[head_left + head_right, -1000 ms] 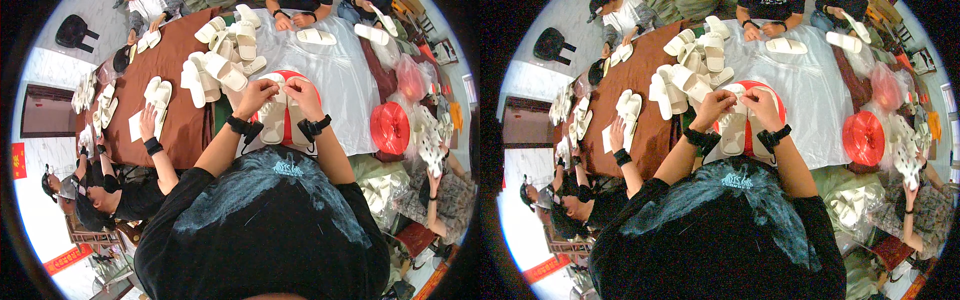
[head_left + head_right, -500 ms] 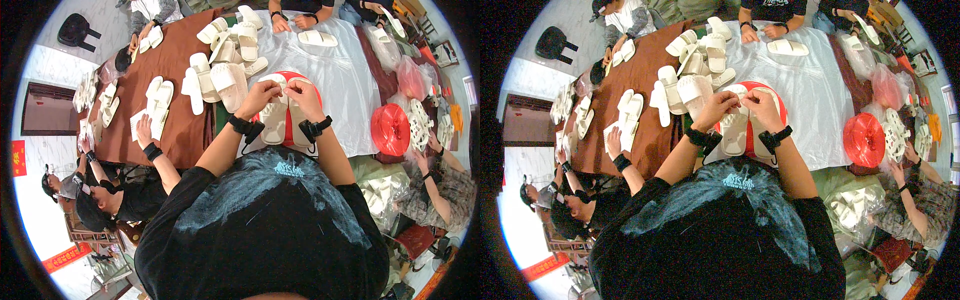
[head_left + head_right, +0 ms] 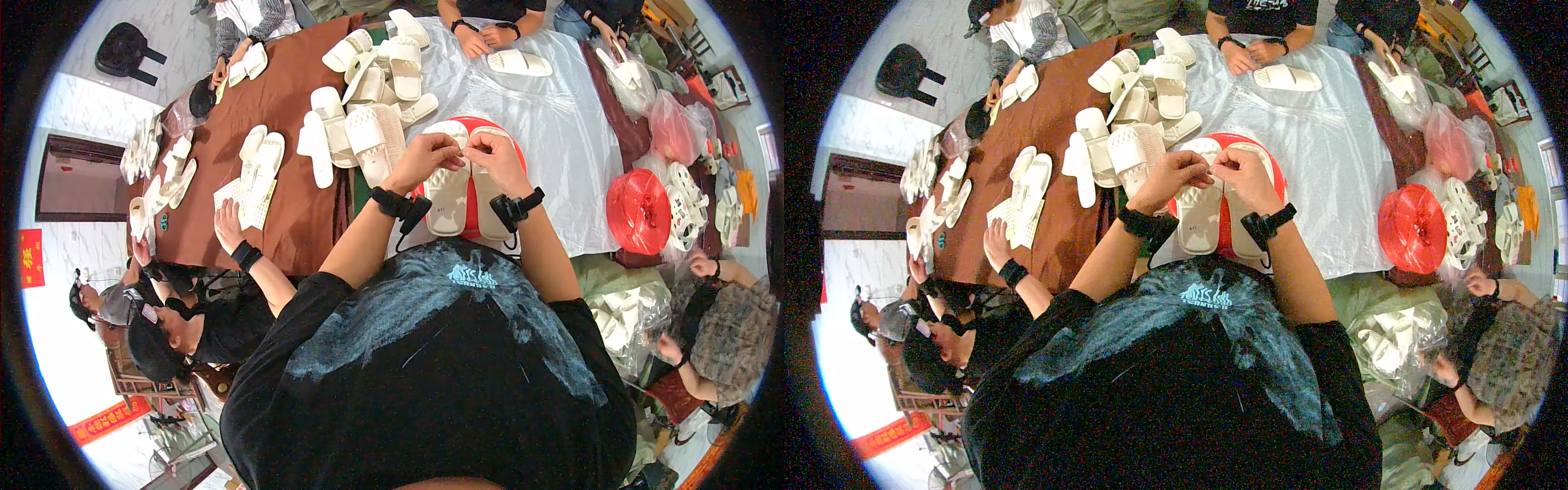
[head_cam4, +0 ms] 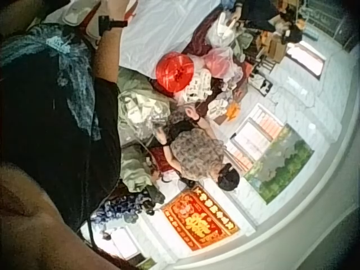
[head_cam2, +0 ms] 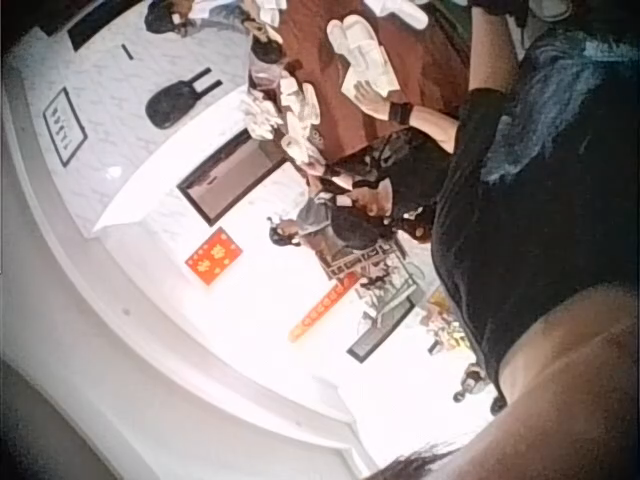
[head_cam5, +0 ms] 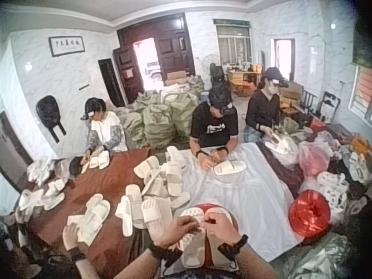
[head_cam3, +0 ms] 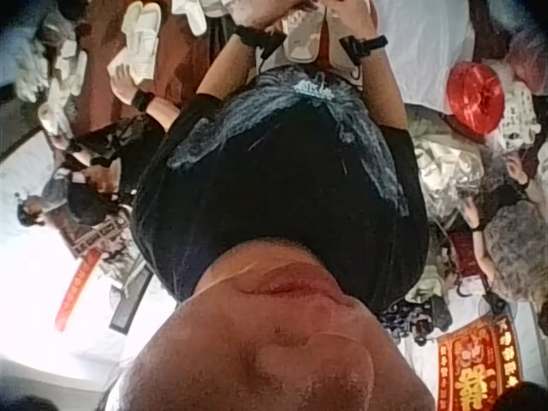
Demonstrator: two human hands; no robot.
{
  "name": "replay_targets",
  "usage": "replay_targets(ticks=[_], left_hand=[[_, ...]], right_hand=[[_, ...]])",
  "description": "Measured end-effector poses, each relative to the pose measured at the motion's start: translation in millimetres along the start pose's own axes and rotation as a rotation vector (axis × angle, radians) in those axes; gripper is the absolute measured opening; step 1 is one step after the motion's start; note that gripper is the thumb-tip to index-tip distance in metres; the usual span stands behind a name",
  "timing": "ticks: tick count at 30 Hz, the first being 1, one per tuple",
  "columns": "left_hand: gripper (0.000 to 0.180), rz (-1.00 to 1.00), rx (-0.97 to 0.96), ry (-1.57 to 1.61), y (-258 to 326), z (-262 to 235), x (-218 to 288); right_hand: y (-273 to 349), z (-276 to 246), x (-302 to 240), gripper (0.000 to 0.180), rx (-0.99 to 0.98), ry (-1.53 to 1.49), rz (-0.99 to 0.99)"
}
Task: Manually assembling and inspecting white foam sandals in a group workshop setting.
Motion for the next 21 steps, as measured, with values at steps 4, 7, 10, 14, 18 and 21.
replay_targets(ticks=[4,7,10,14,18,21], left_hand=[[0.015,0.007,-0.002,0.008,-1,-1,-2],[0.016,0.010,0.018,0.017,-2,-5,-7],[0.015,0.000,0.033,-0.008,-2,-5,-5],[0.013,-0.002,0.059,0.045,1,-4,-1],[0.014,0.026,0.070,-0.010,3,-5,2],[0.013,0.027,0.089,-0.022,3,-4,4]], right_hand=[[0,1,-2,0.008,-0.018,0.035,0.010],[0,1,-3,0.009,-0.037,0.035,0.002],[1,1,-2,0.010,-0.046,0.040,0.019],[0,1,-2,0.011,-0.057,0.074,0.007],[-1,2,-4,0.011,-0.056,0.075,0.018],[-1,2,-2,0.012,-0.054,0.072,0.024]])
Point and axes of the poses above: each hand's wrist, its own y-axis away from the middle knuckle, its own z-axis out of the palm, x = y × z, the point moved 5 cm from there along -y, towards the middle knuckle, and after that the axes turned 12 degrees about -x, right-handed, at the moved point
